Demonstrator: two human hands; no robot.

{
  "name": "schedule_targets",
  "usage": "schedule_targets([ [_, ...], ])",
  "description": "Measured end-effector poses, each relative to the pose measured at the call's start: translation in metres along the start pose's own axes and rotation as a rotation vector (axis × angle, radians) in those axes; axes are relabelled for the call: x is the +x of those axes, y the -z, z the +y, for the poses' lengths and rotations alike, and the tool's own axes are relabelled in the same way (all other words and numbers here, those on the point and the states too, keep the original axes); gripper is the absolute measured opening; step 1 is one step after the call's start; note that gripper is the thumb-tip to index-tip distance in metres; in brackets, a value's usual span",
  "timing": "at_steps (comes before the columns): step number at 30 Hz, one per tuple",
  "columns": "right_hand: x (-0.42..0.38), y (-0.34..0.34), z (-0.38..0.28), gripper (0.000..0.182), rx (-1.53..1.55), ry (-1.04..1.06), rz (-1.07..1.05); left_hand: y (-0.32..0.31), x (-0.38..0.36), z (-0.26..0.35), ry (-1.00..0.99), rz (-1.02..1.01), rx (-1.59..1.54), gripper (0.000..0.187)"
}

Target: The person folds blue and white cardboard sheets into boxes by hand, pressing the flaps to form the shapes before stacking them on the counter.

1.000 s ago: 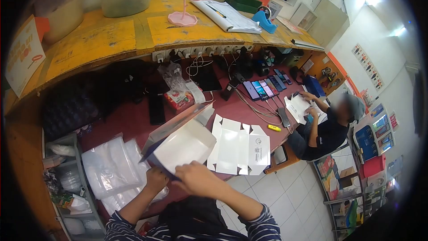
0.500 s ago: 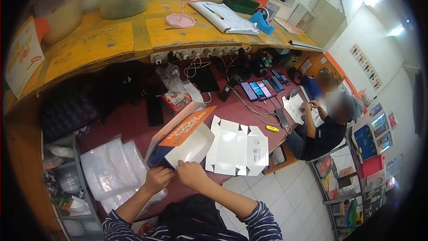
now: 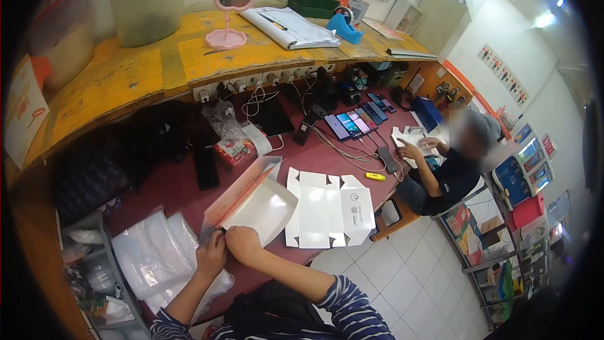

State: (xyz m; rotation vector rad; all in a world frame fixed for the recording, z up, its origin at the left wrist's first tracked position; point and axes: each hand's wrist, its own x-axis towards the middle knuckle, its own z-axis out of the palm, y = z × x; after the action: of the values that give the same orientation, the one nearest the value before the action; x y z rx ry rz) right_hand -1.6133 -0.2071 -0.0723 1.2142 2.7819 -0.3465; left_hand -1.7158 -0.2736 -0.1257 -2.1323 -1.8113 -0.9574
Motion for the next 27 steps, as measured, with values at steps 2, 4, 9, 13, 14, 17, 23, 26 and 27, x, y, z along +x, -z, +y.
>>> schedule_targets([
  [2, 0.003, -0.005, 0.014, 0.019, 0.069, 0.036, -0.014, -0.001, 0.002, 0.001, 0.086, 0.010, -0.090, 0.024],
  [4, -0.002, 0.014, 0.026, 0.022, 0.133, 0.073, -0.031, 0.004, 0.000, 0.009, 0.120, 0.039, -0.130, 0.029],
  [9, -0.015, 0.050, 0.075, 0.048, -0.013, -0.262, 0.650, -0.004, -0.012, 0.037, 0.048, 0.171, -0.261, 0.051],
  [13, -0.010, 0.017, 0.111, 0.058, 0.105, -0.402, 0.459, -0.026, -0.007, 0.043, -0.098, 0.059, -0.033, 0.040],
  [14, -0.009, 0.009, 0.119, 0.058, 0.264, -0.309, 0.540, -0.033, -0.007, 0.039, -0.148, 0.110, -0.059, 0.034],
  [17, -0.023, 0.004, 0.131, 0.057, 0.475, -0.139, 0.712, -0.048, -0.025, 0.027, -0.227, 0.144, -0.039, 0.030],
  [23, -0.108, -0.062, 0.151, 0.043, 0.832, -0.397, 0.978, -0.039, -0.009, 0.035, 0.054, 0.209, 0.125, 0.027],
  [26, -0.156, -0.132, 0.156, 0.037, 0.945, -0.741, 0.933, -0.053, 0.005, 0.071, -0.117, 0.242, 0.065, 0.024],
  [27, -0.172, -0.146, 0.150, 0.036, 1.000, -0.827, 0.948, -0.058, 0.008, 0.087, -0.227, 0.203, -0.015, 0.025],
])
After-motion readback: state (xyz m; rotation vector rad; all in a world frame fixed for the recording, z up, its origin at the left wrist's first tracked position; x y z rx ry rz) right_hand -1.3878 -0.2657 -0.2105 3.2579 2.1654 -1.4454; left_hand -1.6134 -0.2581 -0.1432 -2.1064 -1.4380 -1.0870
